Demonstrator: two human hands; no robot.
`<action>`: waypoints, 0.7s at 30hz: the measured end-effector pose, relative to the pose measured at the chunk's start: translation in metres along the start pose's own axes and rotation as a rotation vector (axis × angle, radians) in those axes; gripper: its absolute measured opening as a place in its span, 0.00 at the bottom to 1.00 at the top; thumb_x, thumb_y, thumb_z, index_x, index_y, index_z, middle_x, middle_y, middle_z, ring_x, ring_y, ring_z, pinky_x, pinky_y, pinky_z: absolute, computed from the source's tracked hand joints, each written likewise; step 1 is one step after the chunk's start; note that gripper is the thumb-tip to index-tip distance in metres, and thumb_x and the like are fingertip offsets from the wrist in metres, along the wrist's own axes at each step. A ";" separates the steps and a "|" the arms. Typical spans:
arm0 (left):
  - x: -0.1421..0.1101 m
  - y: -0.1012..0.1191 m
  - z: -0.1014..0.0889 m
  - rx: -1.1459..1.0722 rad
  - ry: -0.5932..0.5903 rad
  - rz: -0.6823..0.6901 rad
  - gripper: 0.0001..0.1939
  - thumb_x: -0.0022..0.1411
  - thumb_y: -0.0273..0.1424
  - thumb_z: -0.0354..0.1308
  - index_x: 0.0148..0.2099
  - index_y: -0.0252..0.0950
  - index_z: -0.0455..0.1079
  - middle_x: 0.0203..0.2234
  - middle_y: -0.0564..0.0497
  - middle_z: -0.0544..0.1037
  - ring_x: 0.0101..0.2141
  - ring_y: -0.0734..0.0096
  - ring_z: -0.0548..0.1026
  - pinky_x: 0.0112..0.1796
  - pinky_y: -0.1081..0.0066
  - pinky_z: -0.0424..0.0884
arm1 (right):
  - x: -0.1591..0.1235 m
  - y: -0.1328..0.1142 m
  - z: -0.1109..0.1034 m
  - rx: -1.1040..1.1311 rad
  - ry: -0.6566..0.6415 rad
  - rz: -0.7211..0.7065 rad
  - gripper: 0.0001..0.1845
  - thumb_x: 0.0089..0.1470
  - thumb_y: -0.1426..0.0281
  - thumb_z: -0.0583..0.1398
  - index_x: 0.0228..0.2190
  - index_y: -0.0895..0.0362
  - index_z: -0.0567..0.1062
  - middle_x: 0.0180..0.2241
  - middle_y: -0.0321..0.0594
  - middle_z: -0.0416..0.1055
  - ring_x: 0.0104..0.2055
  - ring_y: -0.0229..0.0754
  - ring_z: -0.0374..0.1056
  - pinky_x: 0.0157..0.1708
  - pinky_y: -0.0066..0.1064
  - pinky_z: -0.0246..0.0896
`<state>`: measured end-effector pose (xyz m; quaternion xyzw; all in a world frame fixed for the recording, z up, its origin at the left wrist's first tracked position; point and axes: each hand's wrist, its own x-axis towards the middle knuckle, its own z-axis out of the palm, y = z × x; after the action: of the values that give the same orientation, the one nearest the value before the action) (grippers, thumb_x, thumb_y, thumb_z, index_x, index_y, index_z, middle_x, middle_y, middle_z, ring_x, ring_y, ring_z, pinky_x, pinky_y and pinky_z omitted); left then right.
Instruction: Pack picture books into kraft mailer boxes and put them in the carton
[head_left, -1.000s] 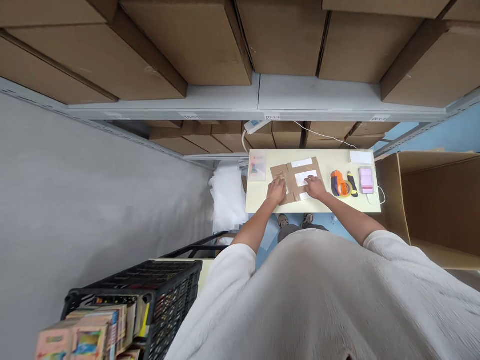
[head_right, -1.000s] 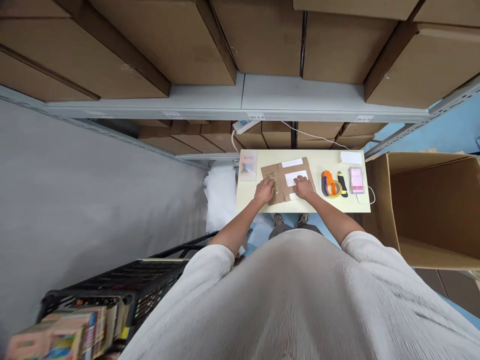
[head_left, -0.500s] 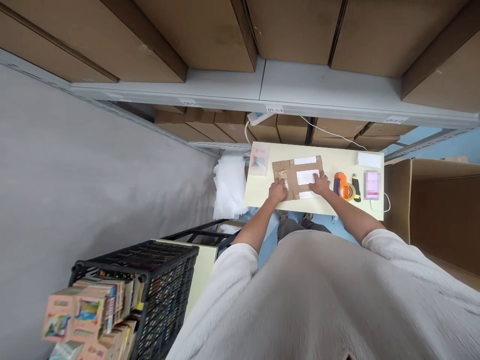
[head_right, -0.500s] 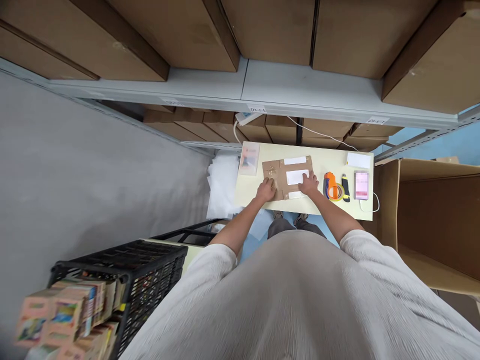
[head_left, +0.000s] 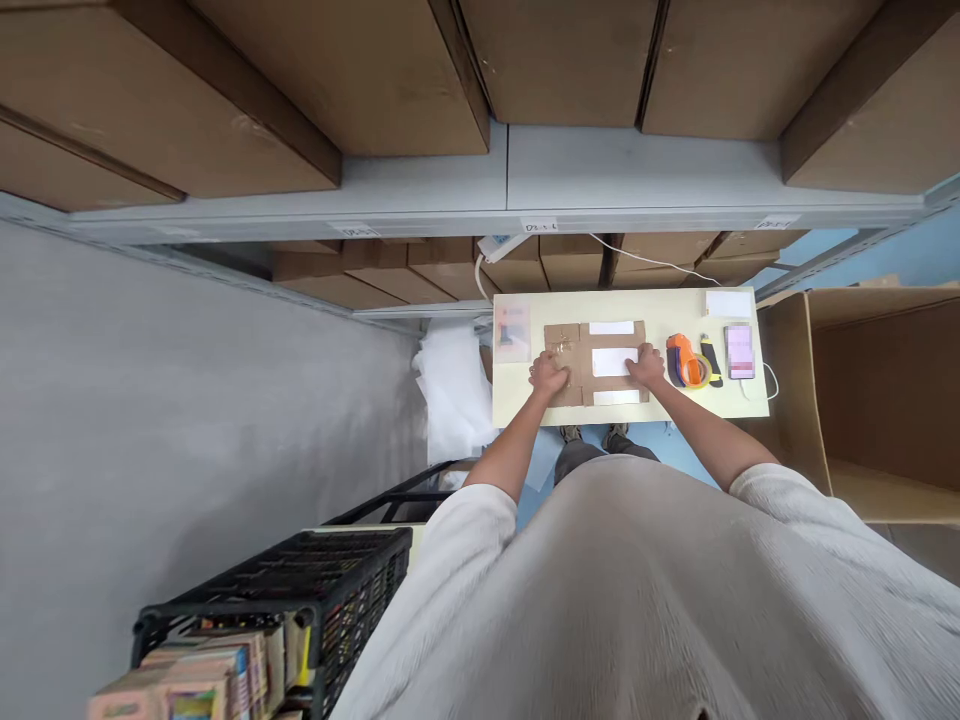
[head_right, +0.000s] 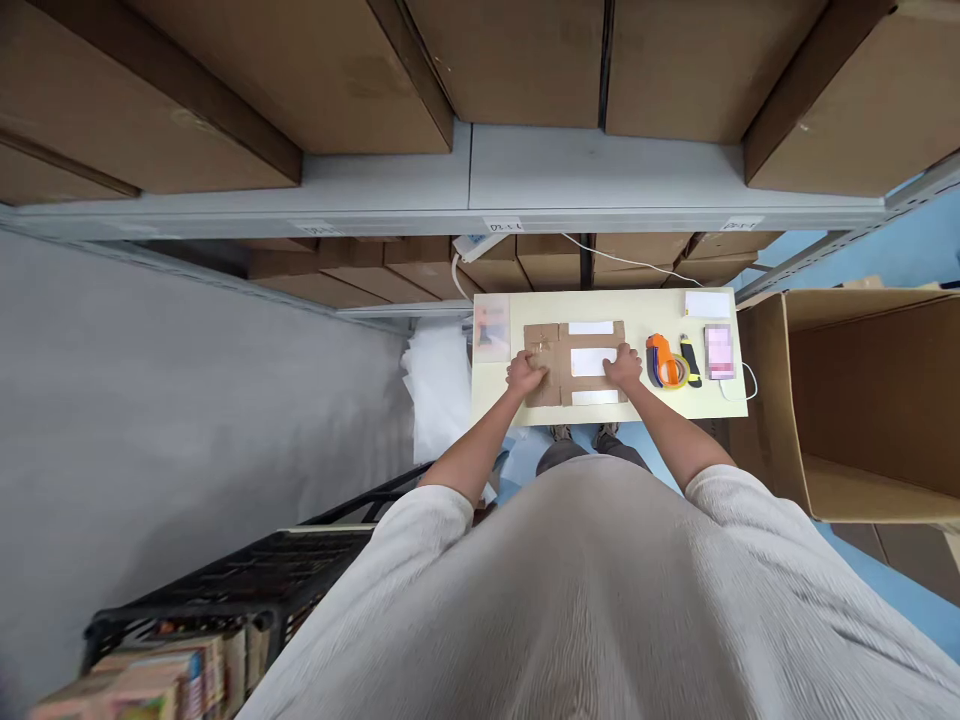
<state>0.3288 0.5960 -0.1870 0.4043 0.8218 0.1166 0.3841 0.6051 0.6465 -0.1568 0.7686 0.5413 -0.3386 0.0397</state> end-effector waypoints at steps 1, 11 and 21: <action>0.001 0.000 -0.004 -0.018 0.016 -0.022 0.36 0.61 0.41 0.71 0.69 0.48 0.68 0.66 0.40 0.77 0.67 0.40 0.73 0.63 0.46 0.71 | -0.002 0.000 -0.002 0.026 0.028 0.021 0.35 0.64 0.59 0.62 0.68 0.55 0.65 0.66 0.59 0.66 0.67 0.65 0.65 0.66 0.54 0.65; 0.004 0.037 -0.039 -0.116 -0.089 0.184 0.24 0.71 0.43 0.64 0.66 0.42 0.76 0.72 0.39 0.72 0.70 0.45 0.71 0.68 0.54 0.68 | -0.018 -0.015 -0.030 0.299 0.131 -0.063 0.27 0.62 0.63 0.62 0.59 0.59 0.78 0.59 0.55 0.77 0.56 0.55 0.77 0.62 0.45 0.72; 0.019 0.021 -0.035 -0.099 -0.146 0.146 0.29 0.68 0.35 0.62 0.69 0.37 0.71 0.68 0.35 0.77 0.67 0.47 0.76 0.64 0.57 0.71 | -0.036 -0.004 -0.010 0.273 0.011 0.033 0.29 0.62 0.63 0.63 0.62 0.56 0.76 0.61 0.52 0.77 0.61 0.56 0.76 0.59 0.42 0.73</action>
<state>0.3081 0.6279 -0.1635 0.4511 0.7531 0.1549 0.4531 0.5994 0.6233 -0.1271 0.7776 0.4775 -0.4041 -0.0628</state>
